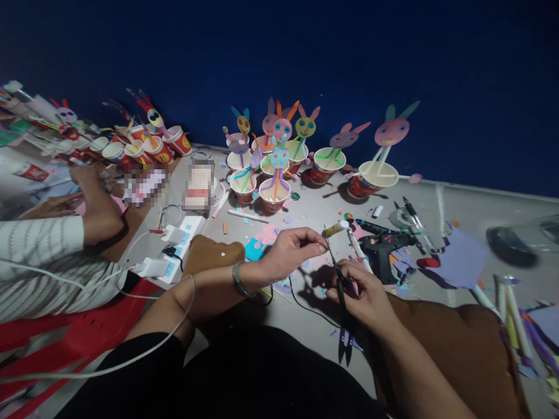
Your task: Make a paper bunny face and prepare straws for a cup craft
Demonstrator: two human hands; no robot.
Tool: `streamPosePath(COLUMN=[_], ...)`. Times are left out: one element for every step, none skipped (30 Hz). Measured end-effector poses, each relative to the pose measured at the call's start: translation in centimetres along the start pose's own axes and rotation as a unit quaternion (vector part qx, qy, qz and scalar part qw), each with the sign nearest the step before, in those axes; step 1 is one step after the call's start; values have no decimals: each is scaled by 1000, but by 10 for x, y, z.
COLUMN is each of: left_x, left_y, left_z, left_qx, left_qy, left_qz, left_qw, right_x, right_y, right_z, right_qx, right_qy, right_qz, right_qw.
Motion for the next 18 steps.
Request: streamPosePath(left_x=[0, 0, -1, -1, -1, -1, -1, -1, -1, -1, -1, -2, -2, -3, -3, -3, -4, -4], left_y=[0, 0, 0, 0, 0, 0, 0, 0, 0, 0, 0, 0, 0, 0, 0, 0, 0, 0], left_z=[0, 0, 0, -1, -1, -1, -1, -1, -1, -2, -2, -2, -2, -3, -3, -4, -5, -5], left_qx=[1, 2, 4, 6, 7, 7, 7, 7, 6, 6, 5, 6, 7, 7, 7, 8, 8, 9], left_qy=[0, 0, 0, 0, 1, 1, 1, 1, 0, -1, -2, -2, -1, 1, 3, 5, 7, 9], left_qz=[0, 0, 0, 0, 0, -1, -1, -2, -2, -2, -1, 0, 1, 3, 4, 5, 6, 8], left_qw=[1000, 1000, 1000, 1000, 1000, 1000, 1000, 1000, 1000, 1000, 1000, 1000, 1000, 1000, 1000, 1000, 1000, 1000], right_x=[0, 1, 1, 1, 1, 0, 0, 0, 0, 0, 0, 0, 0, 0, 0, 0, 0, -1], right_y=[0, 0, 0, 0, 0, 0, -1, -1, -1, -2, -2, -3, -3, -3, -4, -4, -4, -4], right_z=[1, 2, 2, 1, 0, -1, -1, -2, -3, -4, -5, -6, -7, -7, -7, -7, -7, -7], right_qx=[3, 4, 4, 2, -1, -2, -3, -3, -2, -2, -1, 0, 1, 3, 4, 6, 7, 10], right_qy=[2, 2, 2, 1, -1, -3, -4, -4, -3, -2, -1, 0, 1, 1, 2, 3, 4, 5], right_qz=[-1, -2, -3, -4, -3, -2, -2, -2, -2, -3, -4, -5, -7, -9, -10, -10, -9, -8], right_qw=[1000, 1000, 1000, 1000, 1000, 1000, 1000, 1000, 1000, 1000, 1000, 1000, 1000, 1000, 1000, 1000, 1000, 1000])
Point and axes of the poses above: each hand's wrist, its own y-axis towards the middle knuckle, its own x-axis out of the back of the hand, z = x × y, the point moved 9 cm from there along y, towards the middle knuckle, and after that the axes turned 11 degrees about -y, right-handed, at the moved point
